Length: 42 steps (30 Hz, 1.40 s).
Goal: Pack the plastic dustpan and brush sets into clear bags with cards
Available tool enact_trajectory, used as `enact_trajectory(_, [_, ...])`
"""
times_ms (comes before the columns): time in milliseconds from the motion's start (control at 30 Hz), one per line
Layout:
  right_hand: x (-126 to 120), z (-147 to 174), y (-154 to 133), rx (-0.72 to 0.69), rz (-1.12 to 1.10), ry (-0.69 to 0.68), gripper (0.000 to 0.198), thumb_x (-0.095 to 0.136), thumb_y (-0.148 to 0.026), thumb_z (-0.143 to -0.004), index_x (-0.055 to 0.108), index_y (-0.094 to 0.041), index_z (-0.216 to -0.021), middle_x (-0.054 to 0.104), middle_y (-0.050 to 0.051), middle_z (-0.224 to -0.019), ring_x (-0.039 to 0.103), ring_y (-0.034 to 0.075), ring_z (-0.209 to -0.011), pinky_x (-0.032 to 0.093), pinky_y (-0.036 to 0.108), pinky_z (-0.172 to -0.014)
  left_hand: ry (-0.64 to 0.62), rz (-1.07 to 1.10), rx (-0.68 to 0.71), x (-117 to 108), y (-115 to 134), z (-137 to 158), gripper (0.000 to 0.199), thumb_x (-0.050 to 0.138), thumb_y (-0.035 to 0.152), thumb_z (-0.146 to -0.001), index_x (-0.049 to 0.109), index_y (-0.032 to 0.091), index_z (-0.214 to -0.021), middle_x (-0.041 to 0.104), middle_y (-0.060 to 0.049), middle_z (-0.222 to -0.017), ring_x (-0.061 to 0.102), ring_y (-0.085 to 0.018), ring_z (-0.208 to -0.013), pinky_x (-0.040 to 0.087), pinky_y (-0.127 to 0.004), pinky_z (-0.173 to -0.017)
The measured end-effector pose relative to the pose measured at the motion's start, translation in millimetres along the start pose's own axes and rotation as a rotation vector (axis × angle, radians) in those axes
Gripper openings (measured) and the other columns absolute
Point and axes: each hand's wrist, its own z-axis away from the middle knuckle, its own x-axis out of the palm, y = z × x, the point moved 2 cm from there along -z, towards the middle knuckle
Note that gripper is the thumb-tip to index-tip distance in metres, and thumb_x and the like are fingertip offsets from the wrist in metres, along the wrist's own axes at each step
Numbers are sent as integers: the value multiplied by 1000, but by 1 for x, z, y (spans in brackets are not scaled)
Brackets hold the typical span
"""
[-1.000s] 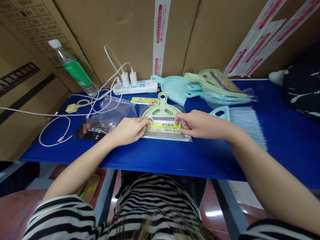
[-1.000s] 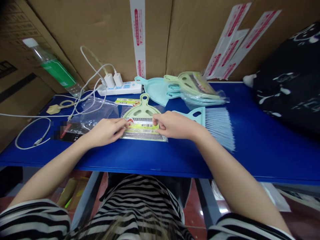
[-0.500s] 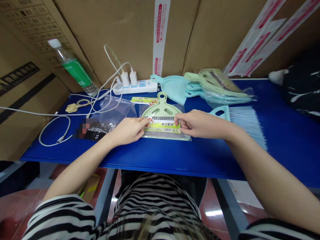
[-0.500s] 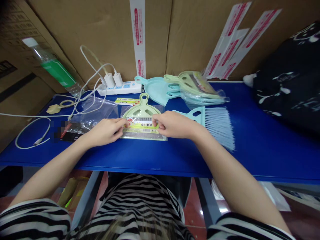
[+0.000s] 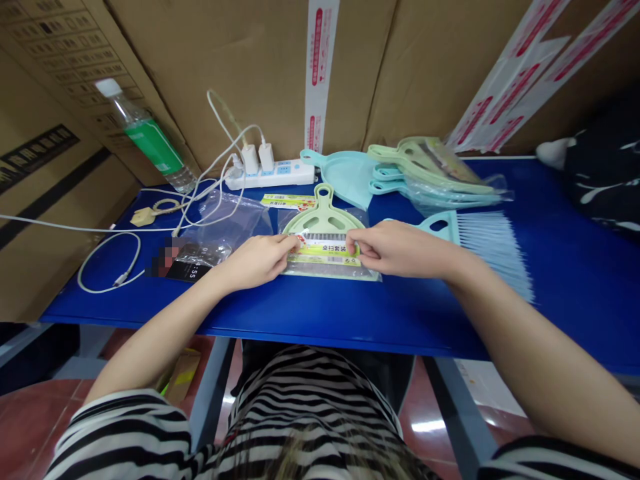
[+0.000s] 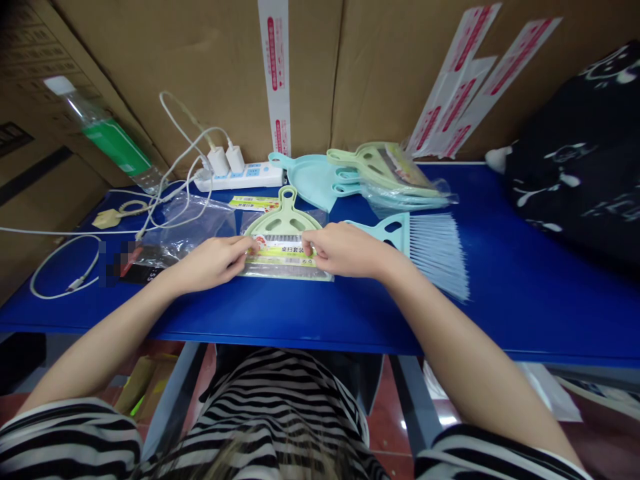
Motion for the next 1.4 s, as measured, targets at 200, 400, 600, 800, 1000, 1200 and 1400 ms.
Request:
enact_trajectory(200, [0,0,2,28,-25,13,13,48,-11,-73,51,-22,-78,49,-5,-53,43,13,-48,28,26,-55,-5,-10,-5,0,0,0,25,34,13,-85,56,16,-99,69,-8,-97,66,-18,-76,50,-31,-68])
enact_trajectory(400, [1,0,4,18,-68,25,11,49,-12,-73,51,-22,-77,52,-4,-55,45,13,-50,31,25,-56,-8,-12,-13,-1,1,0,23,35,14,-88,55,16,-97,68,-6,-94,64,-17,-74,48,-30,-65])
enact_trajectory(600, [0,-1,-2,51,-33,2,15,48,-8,-72,52,-21,-78,49,-6,-53,43,13,-49,27,25,-56,-13,-46,-24,0,1,0,22,35,13,-88,55,15,-98,66,-5,-86,62,-16,-68,46,-28,-62])
enact_trajectory(800, [-4,-2,-10,126,0,-22,16,48,-6,-73,52,-20,-77,48,-6,-53,42,12,-51,25,25,-55,-55,-119,9,-1,2,-1,27,32,14,-89,58,17,-96,65,-6,-91,60,-15,-66,47,-28,-60])
enact_trajectory(1000, [-5,-3,-11,135,17,-42,16,49,-5,-73,52,-20,-78,46,-7,-53,41,12,-51,25,25,-55,-48,-200,-2,-1,3,-2,30,32,14,-89,60,18,-100,66,-5,-93,61,-14,-65,45,-27,-57])
enact_trajectory(1200, [-3,-3,-10,100,1,-2,16,47,-6,-72,52,-21,-75,45,-7,-50,39,11,-48,25,25,-55,-6,-161,15,-3,3,0,27,35,16,-89,61,19,-92,67,-3,-90,62,-14,-67,39,-25,-51])
enact_trajectory(1400, [0,-3,-5,71,-10,11,15,47,-8,-71,53,-20,-77,48,-6,-52,42,12,-48,27,25,-55,29,-109,37,-4,1,2,25,37,18,-87,62,19,-89,68,-3,-88,62,-13,-67,39,-24,-51])
